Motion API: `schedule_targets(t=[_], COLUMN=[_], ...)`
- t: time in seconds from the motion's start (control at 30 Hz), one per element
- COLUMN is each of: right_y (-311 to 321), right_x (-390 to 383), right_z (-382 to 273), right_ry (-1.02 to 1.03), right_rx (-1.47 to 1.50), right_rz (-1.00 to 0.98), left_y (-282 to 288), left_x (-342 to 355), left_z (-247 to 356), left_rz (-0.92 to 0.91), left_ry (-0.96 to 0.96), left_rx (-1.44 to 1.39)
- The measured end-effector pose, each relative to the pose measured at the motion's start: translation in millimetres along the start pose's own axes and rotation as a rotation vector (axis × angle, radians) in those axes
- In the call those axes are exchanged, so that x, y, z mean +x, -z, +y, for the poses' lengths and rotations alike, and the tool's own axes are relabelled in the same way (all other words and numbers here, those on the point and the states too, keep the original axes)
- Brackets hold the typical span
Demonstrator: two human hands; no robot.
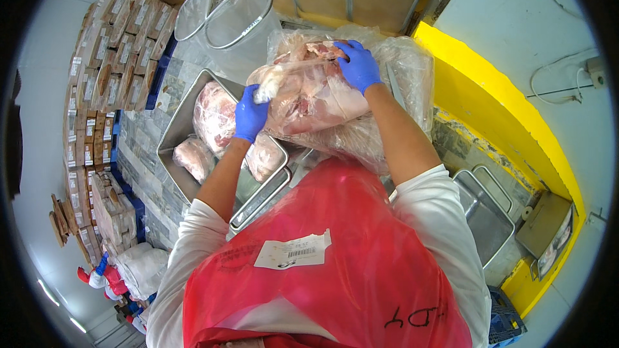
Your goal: The person unpacks vacuum-sealed meat portions from a metal tray and places them on a work surface. They use a knife to cut and trim the meat, separating pieces and placing them into a tray.
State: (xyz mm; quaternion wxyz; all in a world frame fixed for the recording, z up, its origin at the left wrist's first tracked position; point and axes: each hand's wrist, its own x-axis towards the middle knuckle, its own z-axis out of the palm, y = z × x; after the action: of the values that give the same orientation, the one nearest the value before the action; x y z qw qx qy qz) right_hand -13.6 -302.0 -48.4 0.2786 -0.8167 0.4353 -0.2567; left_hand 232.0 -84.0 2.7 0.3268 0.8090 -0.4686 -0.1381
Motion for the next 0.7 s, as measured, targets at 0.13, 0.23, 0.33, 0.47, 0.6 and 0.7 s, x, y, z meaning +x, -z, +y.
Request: schedule_targets(t=[0.13,0.23,0.33,0.47,0.6,0.7], right_y=[-1.0,-1.1,6.6,5.8,9.2,15.5], right_x=[1.3,0.7,-1.3,-3.0,-7.4,-8.8], right_z=[2.0,6.6,1.1,-11.8,0.4,-3.4], right_ry=[0.0,-0.023,-0.03,-0.076,-0.075,-0.075], right_rx=[0.017,0.067,0.071,0.089,0.074,0.072], right_rz=[-0.019,-0.017,-0.062,-0.057,-0.063,-0.068], left_y=[21.1,15.1,6.9,-14.5,-16.0,-9.9], left_x=[37.4,56.0,77.7,87.1,93.5,78.0], left_z=[32.3,43.6,16.6,-33.0,3.4,83.1], left_rz=[0.154,0.189,0.169,0.152,0.14,-0.005], left_ry=[-0.226,-0.283,-0.063,0.192,-0.208,-0.622], left_rx=[-0.054,-0.041,-0.133,0.093,0.123,0.429])
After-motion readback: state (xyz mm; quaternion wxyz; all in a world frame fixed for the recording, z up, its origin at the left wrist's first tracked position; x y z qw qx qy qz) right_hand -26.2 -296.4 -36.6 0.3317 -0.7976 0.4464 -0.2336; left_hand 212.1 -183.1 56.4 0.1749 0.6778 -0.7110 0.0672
